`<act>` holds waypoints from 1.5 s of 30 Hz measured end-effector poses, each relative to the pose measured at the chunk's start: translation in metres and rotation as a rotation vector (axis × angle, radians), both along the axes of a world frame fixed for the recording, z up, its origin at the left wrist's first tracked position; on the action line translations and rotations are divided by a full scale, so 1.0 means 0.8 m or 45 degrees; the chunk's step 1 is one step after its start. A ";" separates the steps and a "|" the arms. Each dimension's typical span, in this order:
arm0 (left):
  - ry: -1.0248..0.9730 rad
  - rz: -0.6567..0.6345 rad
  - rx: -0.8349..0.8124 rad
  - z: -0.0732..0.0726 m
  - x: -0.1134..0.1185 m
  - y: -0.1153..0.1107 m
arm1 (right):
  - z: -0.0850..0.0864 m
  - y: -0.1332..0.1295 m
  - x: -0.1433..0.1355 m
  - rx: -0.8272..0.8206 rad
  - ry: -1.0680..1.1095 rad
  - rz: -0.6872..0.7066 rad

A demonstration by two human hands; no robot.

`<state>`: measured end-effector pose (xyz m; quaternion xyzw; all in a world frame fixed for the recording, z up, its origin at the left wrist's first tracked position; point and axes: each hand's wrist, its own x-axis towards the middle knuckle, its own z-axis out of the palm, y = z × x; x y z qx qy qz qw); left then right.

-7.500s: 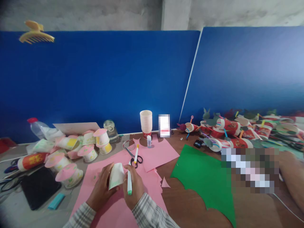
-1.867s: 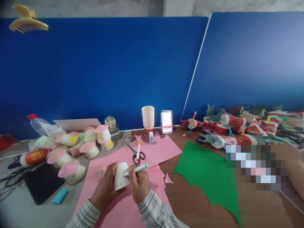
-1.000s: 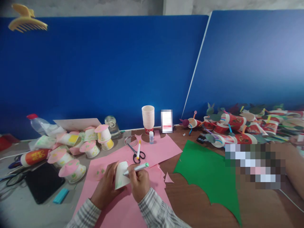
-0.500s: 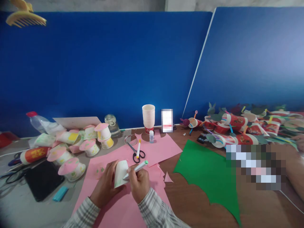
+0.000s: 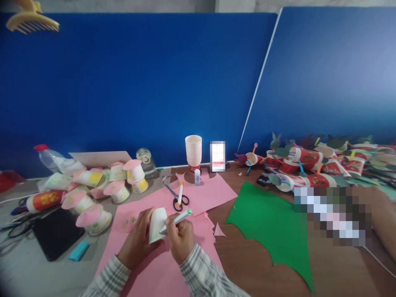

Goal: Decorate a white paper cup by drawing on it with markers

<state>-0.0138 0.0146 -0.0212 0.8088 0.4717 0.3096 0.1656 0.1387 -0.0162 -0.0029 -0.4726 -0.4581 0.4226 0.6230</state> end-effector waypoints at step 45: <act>-0.013 -0.005 0.010 0.000 0.000 0.002 | 0.011 -0.001 0.005 0.095 -0.149 -0.035</act>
